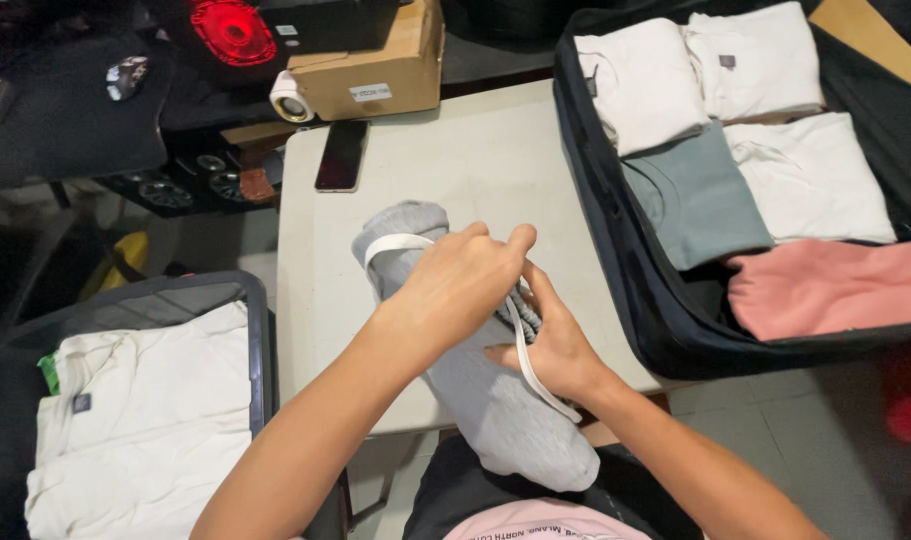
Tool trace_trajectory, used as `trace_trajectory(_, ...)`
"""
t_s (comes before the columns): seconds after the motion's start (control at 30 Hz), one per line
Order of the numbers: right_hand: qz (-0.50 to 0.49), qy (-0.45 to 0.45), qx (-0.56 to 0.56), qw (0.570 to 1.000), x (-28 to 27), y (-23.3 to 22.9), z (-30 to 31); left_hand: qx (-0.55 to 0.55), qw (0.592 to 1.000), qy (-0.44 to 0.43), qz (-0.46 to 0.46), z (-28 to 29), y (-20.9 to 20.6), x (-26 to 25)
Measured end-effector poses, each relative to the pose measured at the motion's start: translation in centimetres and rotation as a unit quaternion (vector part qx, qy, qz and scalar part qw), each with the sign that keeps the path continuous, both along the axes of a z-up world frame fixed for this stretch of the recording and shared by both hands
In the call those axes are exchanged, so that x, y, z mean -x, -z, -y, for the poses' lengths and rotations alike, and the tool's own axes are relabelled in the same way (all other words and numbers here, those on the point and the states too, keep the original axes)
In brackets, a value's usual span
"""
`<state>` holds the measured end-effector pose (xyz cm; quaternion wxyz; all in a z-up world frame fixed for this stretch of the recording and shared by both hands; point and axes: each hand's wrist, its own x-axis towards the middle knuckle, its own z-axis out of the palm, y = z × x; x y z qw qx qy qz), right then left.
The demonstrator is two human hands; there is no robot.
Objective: The person folds various garments including t-shirts, shorts, and pants on a white table and places them into an open suitcase. Items are handled one at a time, folded neatly, and arranged in the suitcase.
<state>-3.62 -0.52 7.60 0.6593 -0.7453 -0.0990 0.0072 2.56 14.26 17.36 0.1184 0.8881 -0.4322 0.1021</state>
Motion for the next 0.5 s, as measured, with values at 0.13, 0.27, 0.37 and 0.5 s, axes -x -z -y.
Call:
trace_trajectory(0.13,-0.074,0.066,0.035,0.994,-0.4,-2.2,2.1,0.098,0.989,0.032,0.102,-0.5,-2.3,2.3)
trace_trajectory(0.27,0.111,0.102,0.027,0.988,-0.5,-5.2,7.7,0.194,0.974,0.074,0.095,-0.5,-3.9,4.4)
trace_trajectory(0.37,0.228,0.142,0.139,0.953,-1.2,-8.1,14.0,0.252,0.963,0.097,-0.009,0.4,-3.3,4.8)
trace_trajectory(0.5,0.193,0.129,0.148,0.961,-2.1,-11.9,22.8,0.304,0.927,0.084,-0.204,2.7,-0.3,1.9)
